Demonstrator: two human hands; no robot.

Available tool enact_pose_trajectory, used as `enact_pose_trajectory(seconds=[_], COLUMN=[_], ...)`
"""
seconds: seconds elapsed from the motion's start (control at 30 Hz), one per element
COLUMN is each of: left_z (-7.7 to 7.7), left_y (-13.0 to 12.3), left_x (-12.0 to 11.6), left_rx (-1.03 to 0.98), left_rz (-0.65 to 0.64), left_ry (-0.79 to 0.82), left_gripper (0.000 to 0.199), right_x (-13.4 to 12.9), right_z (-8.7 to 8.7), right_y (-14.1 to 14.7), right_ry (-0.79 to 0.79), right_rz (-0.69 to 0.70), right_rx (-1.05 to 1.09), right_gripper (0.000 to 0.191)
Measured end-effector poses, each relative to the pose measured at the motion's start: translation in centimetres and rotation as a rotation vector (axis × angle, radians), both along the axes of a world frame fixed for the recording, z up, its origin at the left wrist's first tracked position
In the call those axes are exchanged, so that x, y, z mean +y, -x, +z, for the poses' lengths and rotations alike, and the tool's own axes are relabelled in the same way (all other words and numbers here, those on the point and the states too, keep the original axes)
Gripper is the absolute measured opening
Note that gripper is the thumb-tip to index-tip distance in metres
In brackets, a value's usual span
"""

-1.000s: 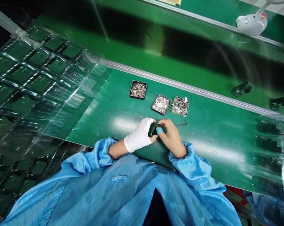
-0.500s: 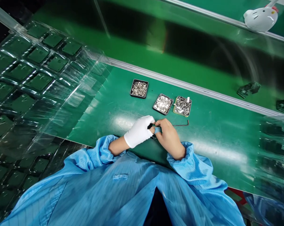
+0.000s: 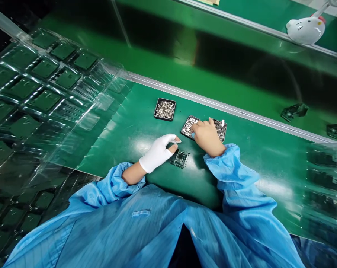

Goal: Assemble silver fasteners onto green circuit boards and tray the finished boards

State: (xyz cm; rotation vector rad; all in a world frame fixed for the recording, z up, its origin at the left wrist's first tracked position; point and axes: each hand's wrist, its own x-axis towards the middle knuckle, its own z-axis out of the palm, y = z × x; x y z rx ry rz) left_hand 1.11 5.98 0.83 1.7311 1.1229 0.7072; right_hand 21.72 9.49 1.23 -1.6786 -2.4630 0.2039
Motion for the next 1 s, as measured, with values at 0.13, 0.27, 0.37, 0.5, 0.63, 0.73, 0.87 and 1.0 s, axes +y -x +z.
enact_pose_trajectory(seconds=[0.13,0.27,0.37,0.5,0.63,0.73,0.87,1.0], left_z=[0.2,0.7,1.2,1.7,1.8,1.8,1.7,1.5], left_y=[0.1,0.0,-0.3,-0.6,-0.6,-0.6,-0.7,-0.6], left_x=[0.0,0.0,-0.1,0.0,0.1,0.3,0.5,0.6], left_rx=[-0.008,0.002,0.053,0.1,0.108,0.104,0.086,0.078], left_rz=[0.029,0.072,0.086,0.05,0.044,0.049,0.049,0.052], left_ry=[-0.024,-0.054,-0.068,-0.107,-0.144,-0.173,-0.18,-0.192], left_gripper=[0.015,0.014,0.015,0.014,0.013,0.012,0.011,0.011], right_x=[-0.6,-1.4,-1.8,-1.7,-1.3,-1.2,-0.9,-0.7], right_z=[0.2,0.3,0.0,-0.6,-1.1,-1.5,-1.6,-1.5], right_y=[0.1,-0.9,-1.4,-1.6,-1.7,-1.7,-1.7,-1.7], right_ry=[-0.04,-0.042,-0.042,-0.053,-0.09,-0.099,-0.091,-0.058], right_rz=[-0.023,-0.098,-0.16,-0.202,-0.18,-0.171,-0.161,-0.138], right_rx=[-0.035,0.116,0.248,0.276,0.298,0.342,0.447,0.559], right_gripper=[0.023,0.022,0.019,0.014,0.012,0.014,0.024,0.023])
